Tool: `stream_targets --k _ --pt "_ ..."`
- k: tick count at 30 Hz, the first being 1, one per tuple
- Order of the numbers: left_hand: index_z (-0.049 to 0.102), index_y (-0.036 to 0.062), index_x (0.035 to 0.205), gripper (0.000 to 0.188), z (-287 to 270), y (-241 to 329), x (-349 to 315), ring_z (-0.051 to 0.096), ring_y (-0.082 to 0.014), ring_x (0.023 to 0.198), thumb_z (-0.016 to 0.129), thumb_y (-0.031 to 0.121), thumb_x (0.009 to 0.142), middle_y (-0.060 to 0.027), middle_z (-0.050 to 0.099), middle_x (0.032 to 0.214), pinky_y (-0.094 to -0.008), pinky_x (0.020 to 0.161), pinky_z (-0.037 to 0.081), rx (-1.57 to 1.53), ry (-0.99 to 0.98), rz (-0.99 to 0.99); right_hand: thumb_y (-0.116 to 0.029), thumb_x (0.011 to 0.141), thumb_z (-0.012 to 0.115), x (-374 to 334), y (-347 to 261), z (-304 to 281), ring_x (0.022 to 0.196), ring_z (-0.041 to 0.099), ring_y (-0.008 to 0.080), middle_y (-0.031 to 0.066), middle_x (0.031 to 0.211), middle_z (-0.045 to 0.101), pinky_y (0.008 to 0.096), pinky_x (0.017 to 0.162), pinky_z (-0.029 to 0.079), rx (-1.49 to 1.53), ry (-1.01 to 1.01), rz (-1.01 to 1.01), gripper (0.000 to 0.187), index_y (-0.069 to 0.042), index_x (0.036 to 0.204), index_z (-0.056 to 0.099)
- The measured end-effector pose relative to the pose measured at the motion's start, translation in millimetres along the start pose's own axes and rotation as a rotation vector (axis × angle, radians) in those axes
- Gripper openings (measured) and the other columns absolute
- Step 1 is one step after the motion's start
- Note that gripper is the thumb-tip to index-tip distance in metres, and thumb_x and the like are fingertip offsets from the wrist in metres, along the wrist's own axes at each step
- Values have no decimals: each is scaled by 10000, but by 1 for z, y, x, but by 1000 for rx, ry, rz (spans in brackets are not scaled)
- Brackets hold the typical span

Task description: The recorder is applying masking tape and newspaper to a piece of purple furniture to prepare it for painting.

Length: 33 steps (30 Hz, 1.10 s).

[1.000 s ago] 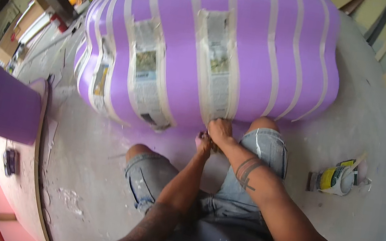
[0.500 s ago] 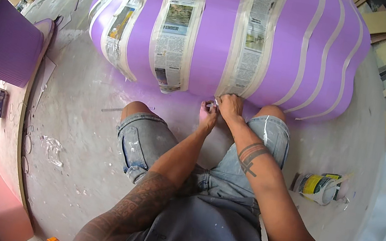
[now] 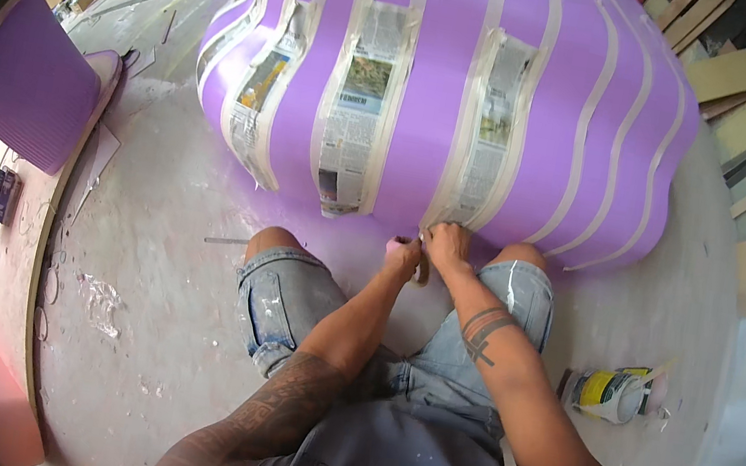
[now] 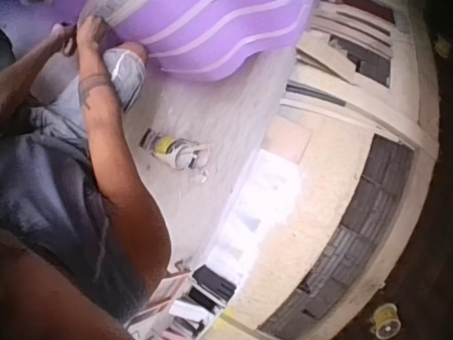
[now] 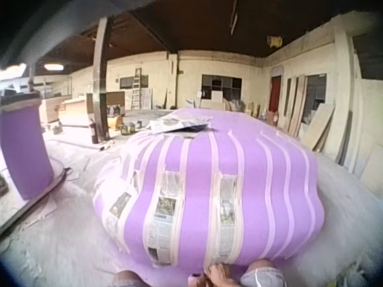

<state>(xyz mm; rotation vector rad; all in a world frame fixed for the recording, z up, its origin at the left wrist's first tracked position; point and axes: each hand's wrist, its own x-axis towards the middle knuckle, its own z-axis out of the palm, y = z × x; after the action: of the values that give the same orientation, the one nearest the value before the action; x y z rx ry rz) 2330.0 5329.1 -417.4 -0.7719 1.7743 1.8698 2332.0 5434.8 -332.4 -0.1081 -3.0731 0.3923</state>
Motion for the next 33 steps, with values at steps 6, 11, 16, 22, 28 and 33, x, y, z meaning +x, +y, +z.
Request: stream_targets --k 6,11,16,22,28,33 --pt "578 -27 1186 526 -3 -34 -42 645 -476 1094 659 329 807 -294 683 1111 -501 963 494 429 87 202 -242 848 712 -13 18 19 822 731 408 217 882 743 496 761 576 -79 27 -8 217 -40 851 792" --pt "540 -72 1215 591 -23 -11 -51 613 -499 1126 652 337 801 -338 656 1139 -501 977 480 222 104 284 -294 892 662 1 -1 12 842 722 423 230 877 735 520 785 558 -68 -27 30 272 -57 853 790" --pt "603 7 1209 557 -29 57 -83 666 -437 1082 720 358 793 -270 699 1120 -446 956 515 406 169 290 -265 910 625 1 8 28 791 727 421 214 832 735 501 750 572 -144 -4 14 263 -68 841 784" --pt "612 5 1198 477 -74 103 -119 730 -301 891 739 291 837 -203 735 964 -375 811 566 320 63 425 -162 946 567 -3 -6 33 825 765 305 148 863 765 428 732 616 -340 -99 56 251 -104 842 788" --pt "575 -29 1218 426 -105 92 -119 701 -186 814 715 219 901 -152 725 941 -331 736 549 171 88 351 -227 883 639 -17 -5 14 825 757 358 191 882 756 461 804 598 -282 -147 40 230 -48 877 784" --pt "546 -13 1235 432 -106 101 -130 675 -169 778 705 222 910 -134 697 922 -315 701 539 -72 14 434 -290 872 674 -27 -42 -34 934 734 380 222 1036 741 482 796 592 -273 -753 28 290 -39 965 785"
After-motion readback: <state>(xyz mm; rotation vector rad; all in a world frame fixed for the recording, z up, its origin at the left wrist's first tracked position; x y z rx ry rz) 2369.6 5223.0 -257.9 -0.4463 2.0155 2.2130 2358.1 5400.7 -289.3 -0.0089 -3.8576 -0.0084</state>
